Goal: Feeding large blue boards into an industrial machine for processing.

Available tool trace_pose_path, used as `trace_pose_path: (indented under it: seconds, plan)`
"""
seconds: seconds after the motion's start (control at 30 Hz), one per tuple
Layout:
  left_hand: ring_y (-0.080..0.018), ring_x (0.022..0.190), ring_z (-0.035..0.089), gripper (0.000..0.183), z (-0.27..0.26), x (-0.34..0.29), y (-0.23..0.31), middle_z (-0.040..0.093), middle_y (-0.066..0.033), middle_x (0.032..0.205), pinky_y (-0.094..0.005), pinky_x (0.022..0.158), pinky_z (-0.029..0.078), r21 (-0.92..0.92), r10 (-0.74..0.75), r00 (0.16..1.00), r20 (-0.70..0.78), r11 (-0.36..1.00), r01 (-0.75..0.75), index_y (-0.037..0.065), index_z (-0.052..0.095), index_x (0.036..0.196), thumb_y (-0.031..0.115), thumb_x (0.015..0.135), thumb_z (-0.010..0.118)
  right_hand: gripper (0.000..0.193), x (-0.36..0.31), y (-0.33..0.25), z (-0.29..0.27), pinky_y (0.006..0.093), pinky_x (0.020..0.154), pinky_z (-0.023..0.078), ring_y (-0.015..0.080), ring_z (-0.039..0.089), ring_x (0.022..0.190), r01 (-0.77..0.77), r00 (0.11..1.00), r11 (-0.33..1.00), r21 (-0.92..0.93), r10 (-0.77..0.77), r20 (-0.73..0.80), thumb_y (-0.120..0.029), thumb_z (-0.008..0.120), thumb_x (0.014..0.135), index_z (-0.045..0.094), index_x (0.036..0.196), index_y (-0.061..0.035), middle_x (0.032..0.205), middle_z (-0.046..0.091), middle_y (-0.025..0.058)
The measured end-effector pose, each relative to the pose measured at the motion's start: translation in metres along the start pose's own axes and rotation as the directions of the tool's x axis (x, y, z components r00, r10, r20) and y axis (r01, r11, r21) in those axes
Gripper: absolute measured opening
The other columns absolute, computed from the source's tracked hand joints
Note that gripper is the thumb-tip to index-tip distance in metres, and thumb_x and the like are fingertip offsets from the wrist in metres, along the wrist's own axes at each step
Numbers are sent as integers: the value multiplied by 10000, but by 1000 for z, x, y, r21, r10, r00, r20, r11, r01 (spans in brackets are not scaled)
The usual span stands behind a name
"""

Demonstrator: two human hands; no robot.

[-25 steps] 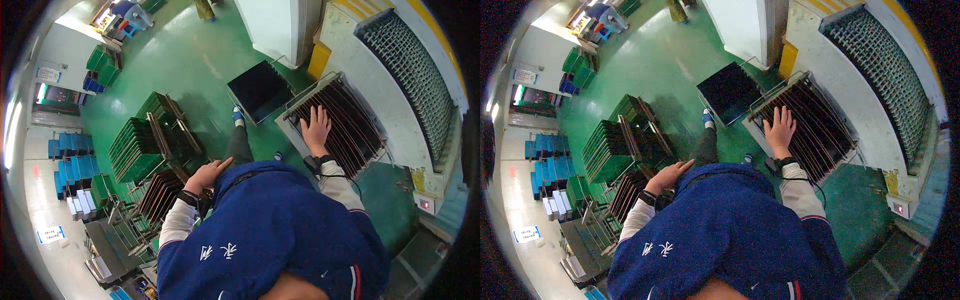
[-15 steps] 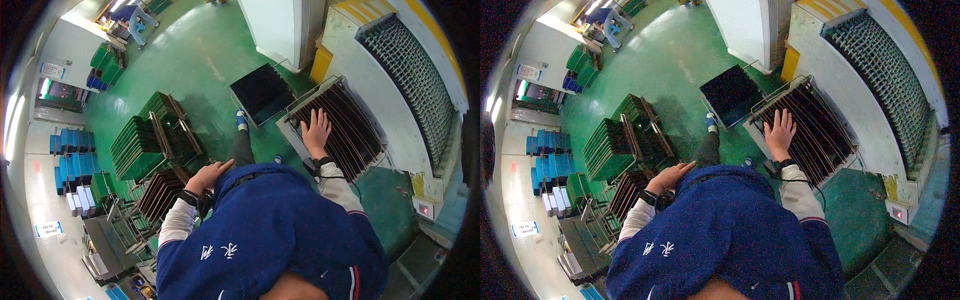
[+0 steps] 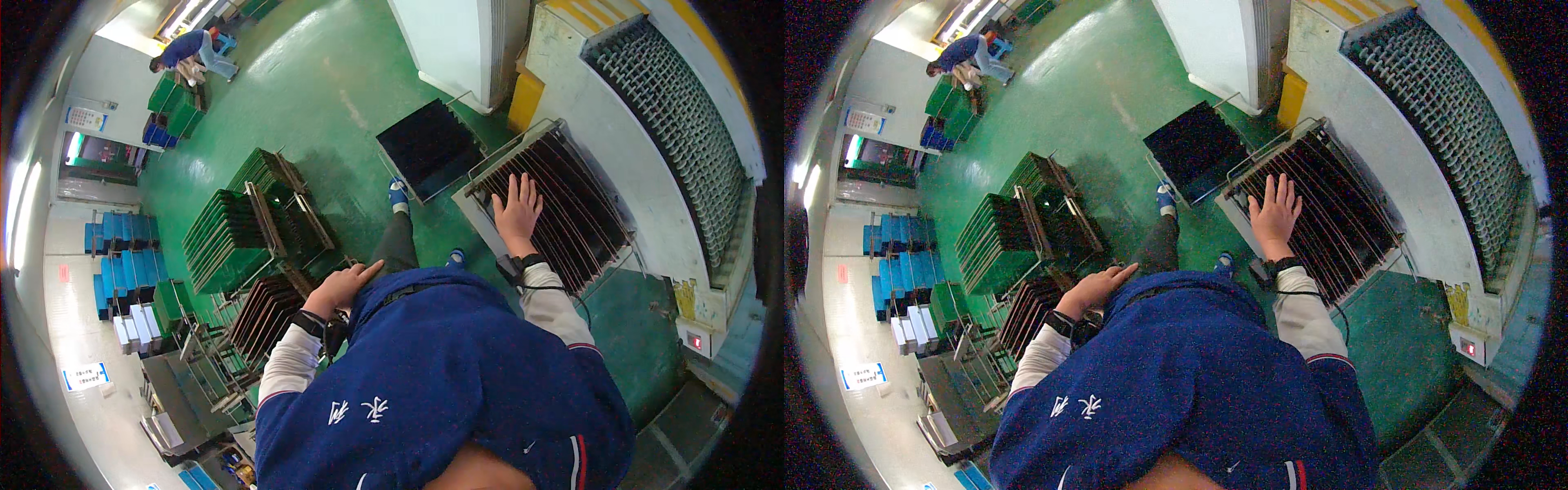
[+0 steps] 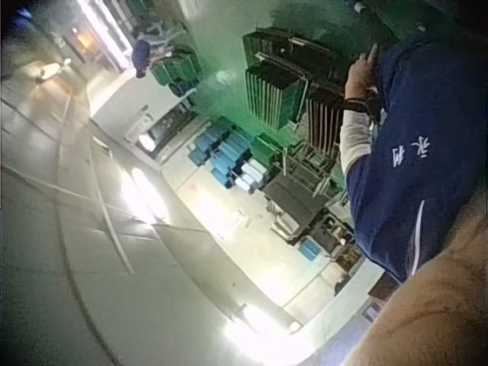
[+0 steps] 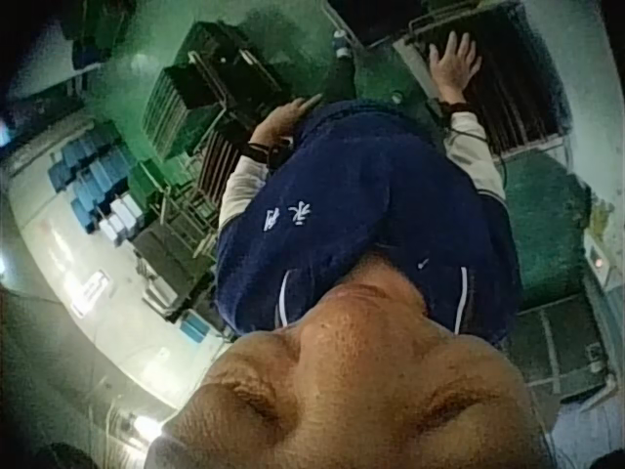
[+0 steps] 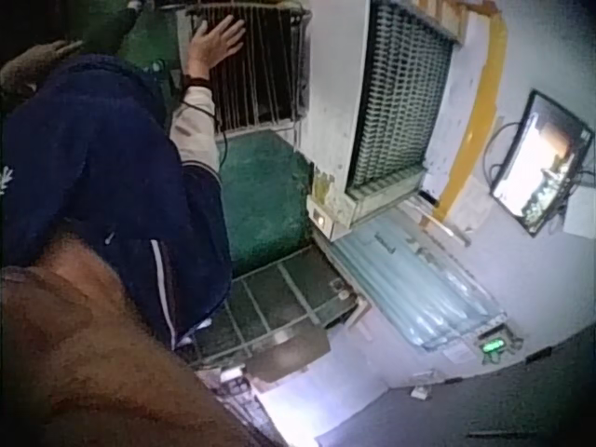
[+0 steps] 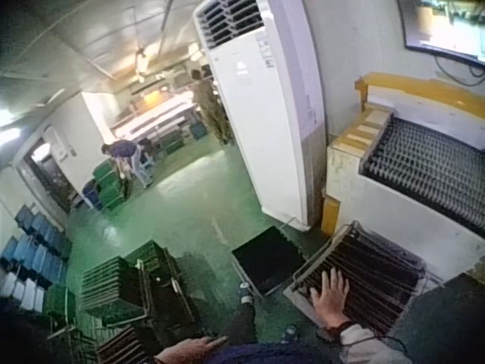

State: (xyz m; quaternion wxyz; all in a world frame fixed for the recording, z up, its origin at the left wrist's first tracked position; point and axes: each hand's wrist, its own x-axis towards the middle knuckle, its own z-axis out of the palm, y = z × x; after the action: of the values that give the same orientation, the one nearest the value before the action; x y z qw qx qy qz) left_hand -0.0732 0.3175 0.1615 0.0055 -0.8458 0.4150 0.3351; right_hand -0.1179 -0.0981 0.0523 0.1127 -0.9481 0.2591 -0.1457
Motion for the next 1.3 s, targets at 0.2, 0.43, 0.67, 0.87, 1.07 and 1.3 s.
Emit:
trace_pose_path:
  seconds: [0.2, 0.43, 0.67, 0.87, 1.07, 1.3]
  plan:
    - [-371, 1017, 611, 987, -10, 5, -4, 531, -190, 1190, -449, 811, 525, 42, 27, 999, -19, 999, -26, 288, 133, 1516, 73, 726, 684, 609, 0, -2, -3, 570, 1104, 205, 327, 269, 1393, -10, 1000, 1000, 14, 10, 16, -429, 544, 904, 413, 1408, -113, 1515, 300, 130]
    - [-389, 994, 613, 1044, -43, 9, -1, 520, -220, 1171, -441, 804, 521, 127, -8, 998, 57, 992, 1, 282, 115, 1522, 115, 694, 730, 619, 0, -2, -5, 564, 1106, 207, 326, 284, 1383, -34, 999, 999, 14, 34, 17, -424, 560, 892, 411, 1408, -115, 1510, 308, 129]
    - [-352, 918, 626, 1157, -46, 33, -31, 545, -177, 1067, -432, 766, 524, 217, 37, 997, 65, 975, -50, 263, 112, 1524, 107, 602, 792, 613, 0, -7, -8, 561, 1102, 214, 324, 284, 1378, -23, 1000, 1000, 9, 23, 13, -408, 552, 903, 395, 1418, -115, 1506, 311, 124]
    - [-329, 893, 639, 996, -23, 54, -73, 585, -142, 993, -419, 725, 532, 258, 140, 985, 97, 953, -161, 226, 185, 1511, 96, 685, 725, 616, 4, -14, -10, 533, 1119, 196, 313, 288, 1378, -43, 998, 999, -24, 43, 34, -407, 554, 897, 395, 1422, -126, 1511, 305, 113]
    - [-332, 913, 641, 848, -28, 59, -115, 606, -134, 995, -422, 738, 531, 159, 200, 963, 179, 960, -229, 296, 251, 1485, 104, 766, 659, 630, 8, -19, -1, 537, 1110, 217, 311, 293, 1373, -35, 999, 997, -67, 37, 26, -409, 575, 884, 395, 1424, -139, 1517, 295, 98]
    - [-353, 963, 622, 817, -24, 63, -162, 606, -133, 1057, -436, 803, 519, 17, 216, 954, 210, 974, -224, 328, 309, 1460, 127, 762, 683, 637, 2, -16, 4, 542, 1105, 222, 343, 284, 1372, -32, 994, 989, -146, 46, 94, -404, 588, 883, 391, 1425, -135, 1513, 291, 118]
